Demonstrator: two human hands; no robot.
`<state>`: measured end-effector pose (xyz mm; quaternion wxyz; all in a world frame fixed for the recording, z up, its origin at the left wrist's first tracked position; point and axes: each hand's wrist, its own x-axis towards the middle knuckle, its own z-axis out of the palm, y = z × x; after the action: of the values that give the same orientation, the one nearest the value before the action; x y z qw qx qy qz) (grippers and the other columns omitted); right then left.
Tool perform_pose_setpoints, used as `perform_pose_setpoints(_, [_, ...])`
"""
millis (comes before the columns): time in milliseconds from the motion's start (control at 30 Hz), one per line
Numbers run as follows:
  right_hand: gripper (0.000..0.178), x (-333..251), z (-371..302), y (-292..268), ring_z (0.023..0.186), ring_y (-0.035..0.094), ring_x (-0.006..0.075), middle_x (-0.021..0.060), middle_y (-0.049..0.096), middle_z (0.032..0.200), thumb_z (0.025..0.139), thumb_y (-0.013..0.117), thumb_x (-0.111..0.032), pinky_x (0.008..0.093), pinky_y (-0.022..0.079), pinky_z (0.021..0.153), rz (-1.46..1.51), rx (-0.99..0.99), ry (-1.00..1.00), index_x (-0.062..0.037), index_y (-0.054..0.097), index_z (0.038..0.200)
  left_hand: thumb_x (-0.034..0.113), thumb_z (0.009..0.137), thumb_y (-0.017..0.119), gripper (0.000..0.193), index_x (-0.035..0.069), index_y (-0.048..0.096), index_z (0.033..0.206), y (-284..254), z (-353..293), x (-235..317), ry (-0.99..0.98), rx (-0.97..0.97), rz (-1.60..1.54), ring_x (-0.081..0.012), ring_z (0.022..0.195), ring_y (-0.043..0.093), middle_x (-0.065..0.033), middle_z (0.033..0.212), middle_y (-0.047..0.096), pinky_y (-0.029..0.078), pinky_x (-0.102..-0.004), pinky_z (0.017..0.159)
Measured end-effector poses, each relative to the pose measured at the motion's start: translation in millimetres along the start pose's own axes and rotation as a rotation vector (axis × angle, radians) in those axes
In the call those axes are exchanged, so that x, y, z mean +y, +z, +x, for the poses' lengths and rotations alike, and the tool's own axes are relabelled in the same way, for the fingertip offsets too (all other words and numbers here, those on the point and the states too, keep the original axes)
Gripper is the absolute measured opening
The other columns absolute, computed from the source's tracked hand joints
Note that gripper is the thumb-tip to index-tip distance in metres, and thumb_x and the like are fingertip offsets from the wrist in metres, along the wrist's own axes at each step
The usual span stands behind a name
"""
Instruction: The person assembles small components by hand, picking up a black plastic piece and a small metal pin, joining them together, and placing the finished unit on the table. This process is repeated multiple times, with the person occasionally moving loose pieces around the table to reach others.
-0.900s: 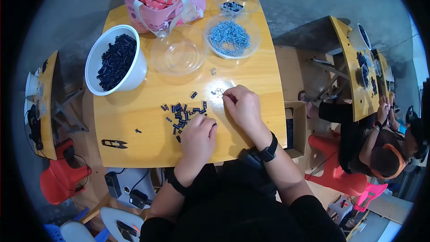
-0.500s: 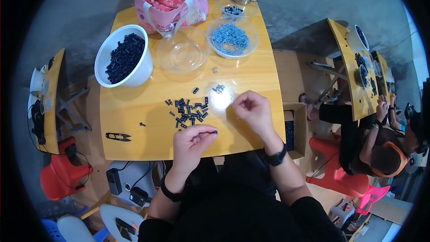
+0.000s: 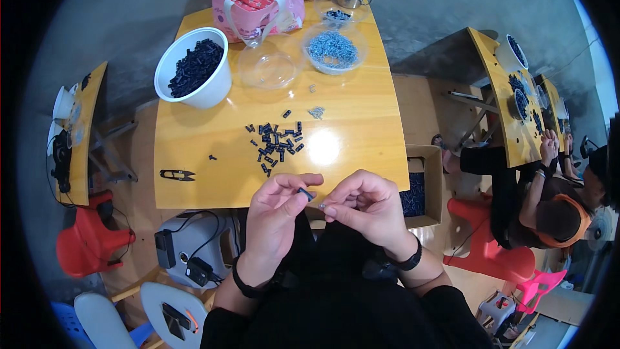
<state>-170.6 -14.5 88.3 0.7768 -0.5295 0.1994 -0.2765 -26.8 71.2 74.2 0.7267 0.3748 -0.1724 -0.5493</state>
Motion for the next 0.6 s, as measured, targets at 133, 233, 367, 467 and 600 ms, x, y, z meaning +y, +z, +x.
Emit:
perform_pose_setpoints(133, [0.011,6.7,-7.6,18.1,0.071,0.061,0.0069,0.0044,0.063,0.079,0.078,0.064,0.004,0.0194,0.049,0.064,-0.108,0.075,-0.097,0.0001,0.057,0.085,0.002,0.080,0.061,0.015,0.000,0.057,0.094,-4.8,-12.1,-7.4,0.007,-0.054,-0.173,-0.0140,0.080,0.055,-0.0073,0.086,0.059,0.044,-0.0247,0.073])
perform_pose_setpoints(233, [0.011,8.3,-10.5,24.0,0.071,0.061,0.0075,0.0049,0.063,0.079,0.077,0.064,0.004,0.0195,0.049,0.064,-0.078,0.101,-0.116,0.0002,0.057,0.085,0.001,0.079,0.060,0.014,-0.001,0.058,0.093,-7.7,-17.6,-5.1,-0.036,-0.019,-0.175,-0.0136,0.076,0.056,-0.0076,0.085,0.060,0.045,-0.0243,0.070])
perform_pose_setpoints(367, [0.010,12.1,-11.1,28.0,0.072,0.062,0.0086,0.0059,0.064,0.080,0.078,0.063,0.005,0.0198,0.049,0.064,-0.240,0.089,-0.165,0.0008,0.057,0.085,0.000,0.078,0.058,0.011,-0.002,0.059,0.089,-13.5,-18.1,-3.7,-0.015,0.008,-0.170,-0.0136,0.069,0.057,-0.0086,0.080,0.061,0.045,-0.0246,0.065])
perform_pose_setpoints(467, [0.011,14.0,-9.2,31.3,0.073,0.062,0.0114,0.0093,0.063,0.082,0.078,0.062,0.006,0.0217,0.051,0.067,-0.246,0.069,-0.145,0.0024,0.055,0.086,-0.001,0.077,0.057,0.010,-0.002,0.059,0.087,-20.9,-19.1,-2.1,0.011,0.003,-0.168,-0.0132,0.067,0.056,-0.0091,0.079,0.061,0.045,-0.0241,0.063])
perform_pose_setpoints(600, [0.012,17.7,-4.0,34.6,0.074,0.063,0.0132,0.0111,0.063,0.083,0.078,0.062,0.006,0.0232,0.052,0.068,-0.275,0.050,-0.110,0.0037,0.053,0.087,-0.004,0.075,0.058,0.012,-0.002,0.059,0.087,-30.7,-18.8,-1.0,0.043,-0.030,-0.137,-0.0121,0.069,0.057,-0.0088,0.079,0.061,0.045,-0.0227,0.063])
